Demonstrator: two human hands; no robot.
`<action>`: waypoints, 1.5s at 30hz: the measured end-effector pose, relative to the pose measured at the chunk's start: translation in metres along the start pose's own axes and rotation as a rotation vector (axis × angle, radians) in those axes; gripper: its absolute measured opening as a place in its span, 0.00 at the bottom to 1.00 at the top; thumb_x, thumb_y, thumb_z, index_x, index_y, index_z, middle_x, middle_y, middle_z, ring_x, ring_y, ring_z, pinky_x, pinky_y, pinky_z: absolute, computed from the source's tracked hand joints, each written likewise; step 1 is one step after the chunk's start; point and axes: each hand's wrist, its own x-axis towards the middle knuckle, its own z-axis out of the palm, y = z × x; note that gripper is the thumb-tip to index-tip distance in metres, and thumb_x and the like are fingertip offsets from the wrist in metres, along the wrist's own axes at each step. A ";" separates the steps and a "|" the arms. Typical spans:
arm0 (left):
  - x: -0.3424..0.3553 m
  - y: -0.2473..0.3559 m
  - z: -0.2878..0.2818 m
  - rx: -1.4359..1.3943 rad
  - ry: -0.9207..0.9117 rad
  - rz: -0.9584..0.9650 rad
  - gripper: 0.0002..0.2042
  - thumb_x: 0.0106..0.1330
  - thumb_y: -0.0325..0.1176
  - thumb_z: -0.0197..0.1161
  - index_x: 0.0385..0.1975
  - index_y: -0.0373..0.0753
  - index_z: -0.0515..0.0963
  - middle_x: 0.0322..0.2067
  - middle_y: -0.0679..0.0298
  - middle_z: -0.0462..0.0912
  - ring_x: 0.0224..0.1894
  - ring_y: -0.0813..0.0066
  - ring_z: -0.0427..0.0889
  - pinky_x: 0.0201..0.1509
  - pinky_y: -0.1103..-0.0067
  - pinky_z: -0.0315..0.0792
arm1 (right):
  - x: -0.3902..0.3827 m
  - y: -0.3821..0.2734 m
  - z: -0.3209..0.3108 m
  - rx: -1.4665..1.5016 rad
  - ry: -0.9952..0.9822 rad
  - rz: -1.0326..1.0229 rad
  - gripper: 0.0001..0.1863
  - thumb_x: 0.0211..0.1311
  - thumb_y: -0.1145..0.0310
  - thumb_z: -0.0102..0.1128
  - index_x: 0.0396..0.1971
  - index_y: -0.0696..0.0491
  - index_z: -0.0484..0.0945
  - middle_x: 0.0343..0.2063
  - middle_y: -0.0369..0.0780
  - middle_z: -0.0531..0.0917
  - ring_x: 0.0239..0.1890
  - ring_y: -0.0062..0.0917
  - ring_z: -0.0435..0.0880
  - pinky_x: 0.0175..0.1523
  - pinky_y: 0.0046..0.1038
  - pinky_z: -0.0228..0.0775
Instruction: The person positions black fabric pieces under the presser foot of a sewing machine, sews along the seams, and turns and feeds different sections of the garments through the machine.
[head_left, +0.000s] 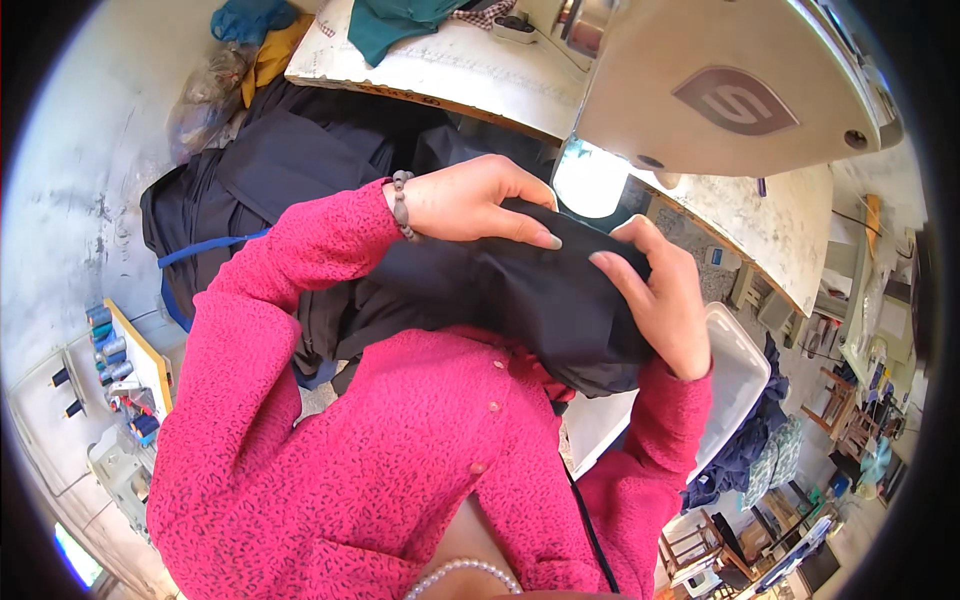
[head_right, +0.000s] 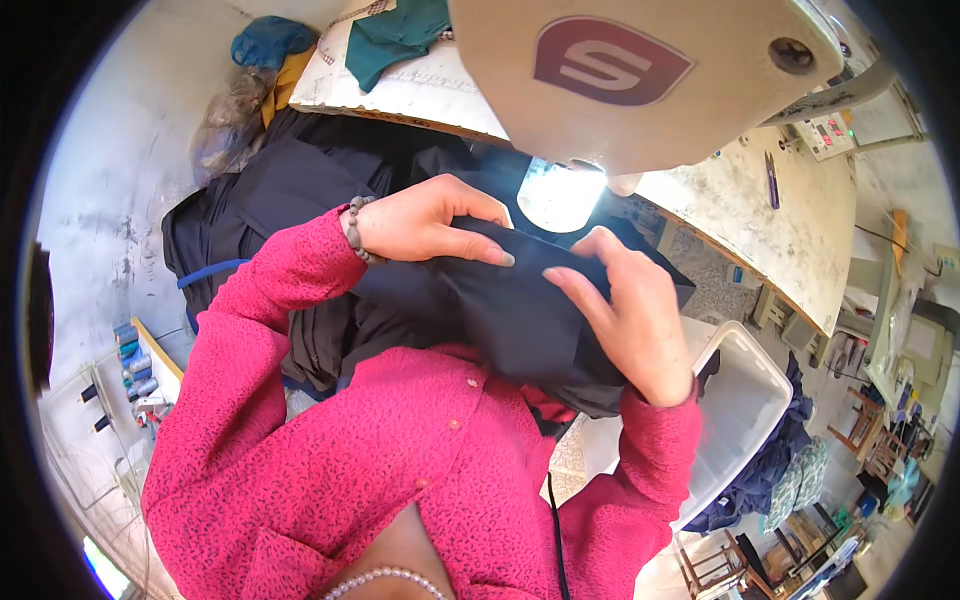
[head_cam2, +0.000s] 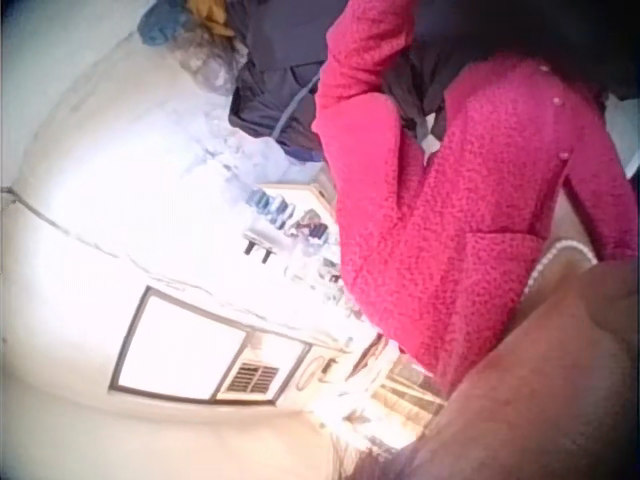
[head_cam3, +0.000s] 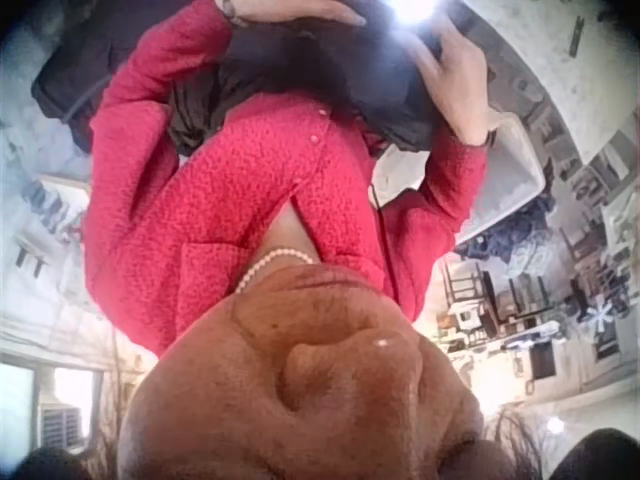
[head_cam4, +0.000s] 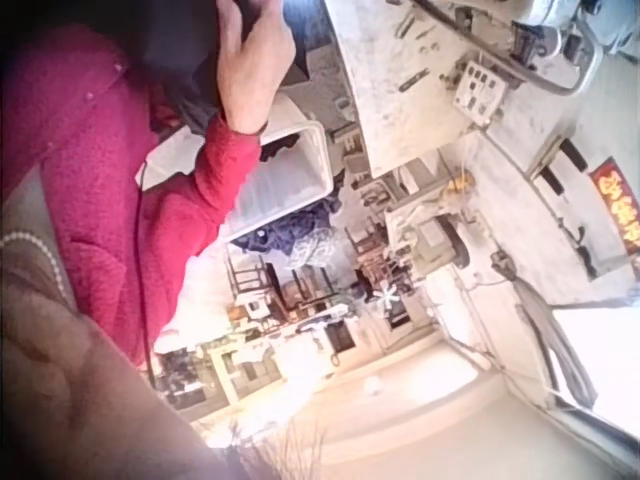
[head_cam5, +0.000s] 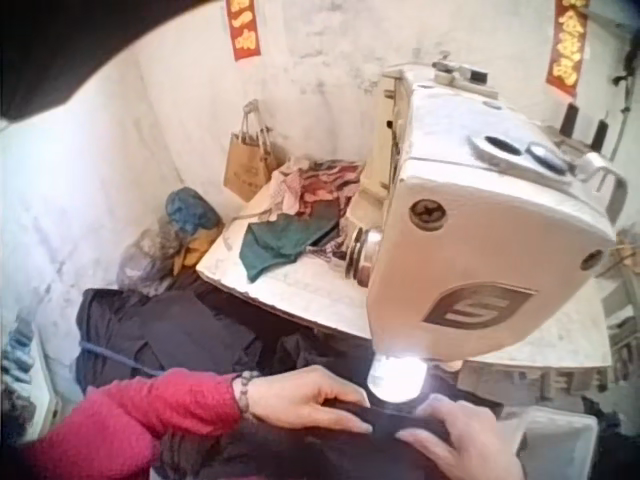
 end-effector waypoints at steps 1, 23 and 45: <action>0.003 -0.001 -0.003 0.002 0.000 0.001 0.13 0.62 0.37 0.62 0.35 0.30 0.76 0.29 0.58 0.79 0.34 0.75 0.75 0.43 0.78 0.68 | 0.002 0.003 0.001 0.000 0.002 0.000 0.13 0.55 0.65 0.65 0.31 0.58 0.74 0.21 0.44 0.78 0.24 0.35 0.78 0.33 0.32 0.68; 0.040 -0.066 -0.002 -0.502 0.349 -0.056 0.10 0.66 0.35 0.58 0.35 0.32 0.77 0.31 0.72 0.77 0.36 0.87 0.71 0.44 0.86 0.67 | 0.034 0.084 0.030 0.392 0.275 0.159 0.09 0.55 0.73 0.64 0.35 0.60 0.81 0.32 0.41 0.85 0.34 0.21 0.80 0.43 0.23 0.70; 0.037 -0.070 -0.005 -0.500 0.320 -0.076 0.10 0.66 0.35 0.59 0.34 0.33 0.77 0.30 0.74 0.76 0.35 0.89 0.69 0.42 0.87 0.66 | 0.036 0.075 0.027 0.358 0.273 0.141 0.10 0.55 0.73 0.64 0.37 0.59 0.81 0.33 0.41 0.85 0.35 0.21 0.82 0.43 0.23 0.71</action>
